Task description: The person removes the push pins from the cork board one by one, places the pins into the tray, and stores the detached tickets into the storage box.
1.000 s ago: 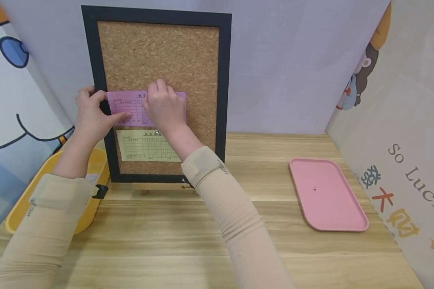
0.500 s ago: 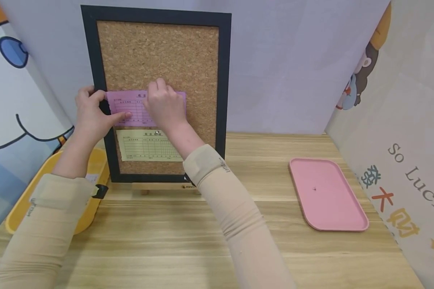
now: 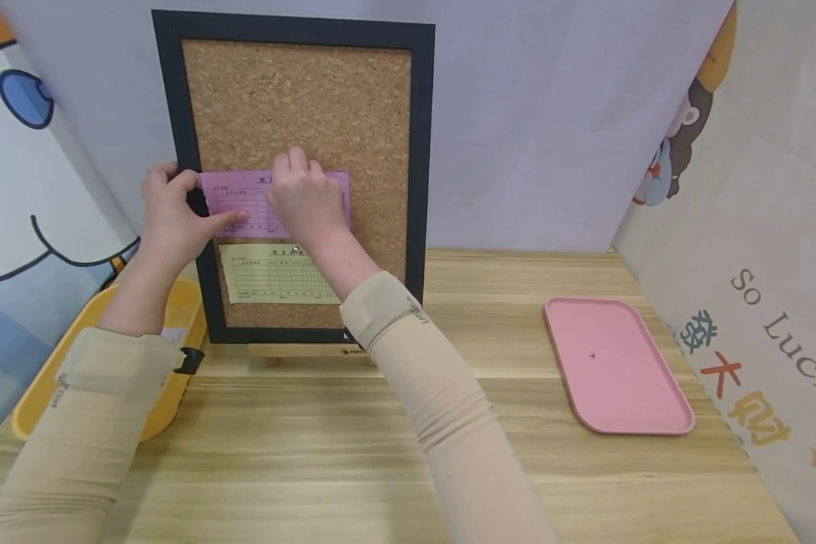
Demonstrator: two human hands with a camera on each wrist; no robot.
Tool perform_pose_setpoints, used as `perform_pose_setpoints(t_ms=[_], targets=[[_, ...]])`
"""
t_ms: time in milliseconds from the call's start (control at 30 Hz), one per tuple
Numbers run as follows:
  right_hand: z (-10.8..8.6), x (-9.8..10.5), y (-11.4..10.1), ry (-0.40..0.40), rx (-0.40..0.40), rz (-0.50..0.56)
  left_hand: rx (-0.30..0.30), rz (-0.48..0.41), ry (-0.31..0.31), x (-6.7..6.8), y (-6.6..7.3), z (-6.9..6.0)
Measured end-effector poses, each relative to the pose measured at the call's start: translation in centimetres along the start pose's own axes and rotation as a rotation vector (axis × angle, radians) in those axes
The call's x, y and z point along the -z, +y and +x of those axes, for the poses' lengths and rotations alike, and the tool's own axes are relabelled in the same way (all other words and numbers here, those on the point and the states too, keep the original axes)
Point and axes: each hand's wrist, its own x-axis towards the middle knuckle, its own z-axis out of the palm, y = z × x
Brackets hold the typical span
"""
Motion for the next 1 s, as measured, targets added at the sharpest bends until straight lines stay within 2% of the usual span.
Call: perform_pose_setpoints(t_ms=[133, 400, 567, 800, 1000], targets=[[-0.1, 0.0, 0.1, -0.008, 0.018, 0.020, 0.001, 0.006, 0.000, 0.0, 0.0, 0.0], [-0.2, -0.2, 0.5, 0.048, 0.015, 0.088, -0.002, 0.001, 0.005, 0.0, 0.0, 0.0], [-0.6, -0.1, 0.7, 0.068, -0.060, 0.143, -0.002, 0.002, 0.003, 0.0, 0.0, 0.0], [-1.1, -0.7, 0.6, 0.130, -0.161, 0.137, 0.006, -0.014, 0.004, 0.0, 0.0, 0.0], [-1.3, -1.1, -0.1, 0.127, -0.259, 0.152, 0.023, -0.021, -0.001, -0.1, 0.0, -0.1]])
